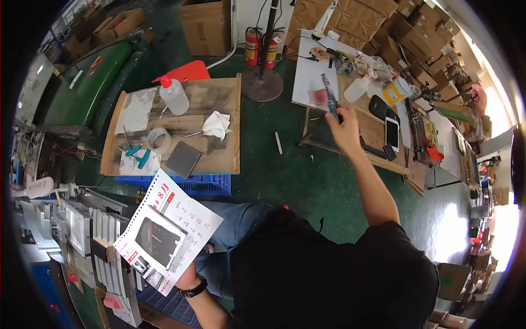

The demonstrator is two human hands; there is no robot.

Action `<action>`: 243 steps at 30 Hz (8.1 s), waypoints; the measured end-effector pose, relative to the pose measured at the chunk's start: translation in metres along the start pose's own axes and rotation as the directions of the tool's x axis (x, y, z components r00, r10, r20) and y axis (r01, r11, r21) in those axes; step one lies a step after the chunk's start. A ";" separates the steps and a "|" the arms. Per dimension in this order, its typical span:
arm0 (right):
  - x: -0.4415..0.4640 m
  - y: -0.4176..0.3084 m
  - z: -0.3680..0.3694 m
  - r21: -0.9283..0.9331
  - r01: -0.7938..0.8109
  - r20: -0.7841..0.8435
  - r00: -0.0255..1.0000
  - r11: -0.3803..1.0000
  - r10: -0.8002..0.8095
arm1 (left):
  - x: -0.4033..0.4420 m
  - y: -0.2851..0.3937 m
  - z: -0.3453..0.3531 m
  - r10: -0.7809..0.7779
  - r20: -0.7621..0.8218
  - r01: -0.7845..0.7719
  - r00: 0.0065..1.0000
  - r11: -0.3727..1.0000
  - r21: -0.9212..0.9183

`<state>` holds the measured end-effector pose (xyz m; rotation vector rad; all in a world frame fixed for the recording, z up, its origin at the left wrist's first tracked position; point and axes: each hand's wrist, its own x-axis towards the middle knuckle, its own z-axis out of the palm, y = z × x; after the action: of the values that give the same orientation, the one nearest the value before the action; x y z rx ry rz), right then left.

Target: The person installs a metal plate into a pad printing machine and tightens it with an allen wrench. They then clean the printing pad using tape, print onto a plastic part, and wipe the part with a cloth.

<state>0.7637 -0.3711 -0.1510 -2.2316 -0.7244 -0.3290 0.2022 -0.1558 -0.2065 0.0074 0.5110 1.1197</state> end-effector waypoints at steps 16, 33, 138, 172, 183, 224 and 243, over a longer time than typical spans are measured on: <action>0.017 0.185 -0.071 -0.426 0.127 0.307 0.952 0.896 0.011 | -0.018 0.006 0.015 -0.155 0.487 0.218 0.860 0.973 -0.076; -0.108 -0.204 0.078 0.590 -0.059 0.656 0.616 0.805 -0.436 | -0.105 0.025 -0.013 -0.035 0.247 0.122 0.968 0.931 -0.345; -0.045 -0.336 0.151 0.750 0.653 0.161 -0.025 0.106 -0.987 | 0.046 0.003 0.105 0.148 0.801 -0.679 0.581 -0.455 0.576; -0.168 -0.594 0.158 0.894 0.255 0.425 -0.230 0.368 -0.875 | -0.034 0.263 0.074 0.361 0.701 -0.338 0.615 -0.683 0.648; -0.160 -0.611 0.221 0.930 0.090 0.367 -0.246 0.356 -0.897 | -0.040 0.258 0.088 0.272 0.751 -0.076 0.602 -0.917 0.393; -0.169 -0.580 0.251 0.745 0.639 -0.193 -0.068 -0.191 -0.979 | 0.000 0.254 0.098 0.336 0.804 -0.119 0.490 -0.888 0.444; -0.172 -0.561 0.223 0.771 0.632 -0.168 0.089 -0.074 -0.982 | -0.017 0.250 0.096 0.459 0.814 -0.003 0.357 -0.871 0.492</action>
<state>0.2961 0.0353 -0.0504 -0.6741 -2.1822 -0.0235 0.0207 -0.0349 -0.0504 2.4694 2.0371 1.2851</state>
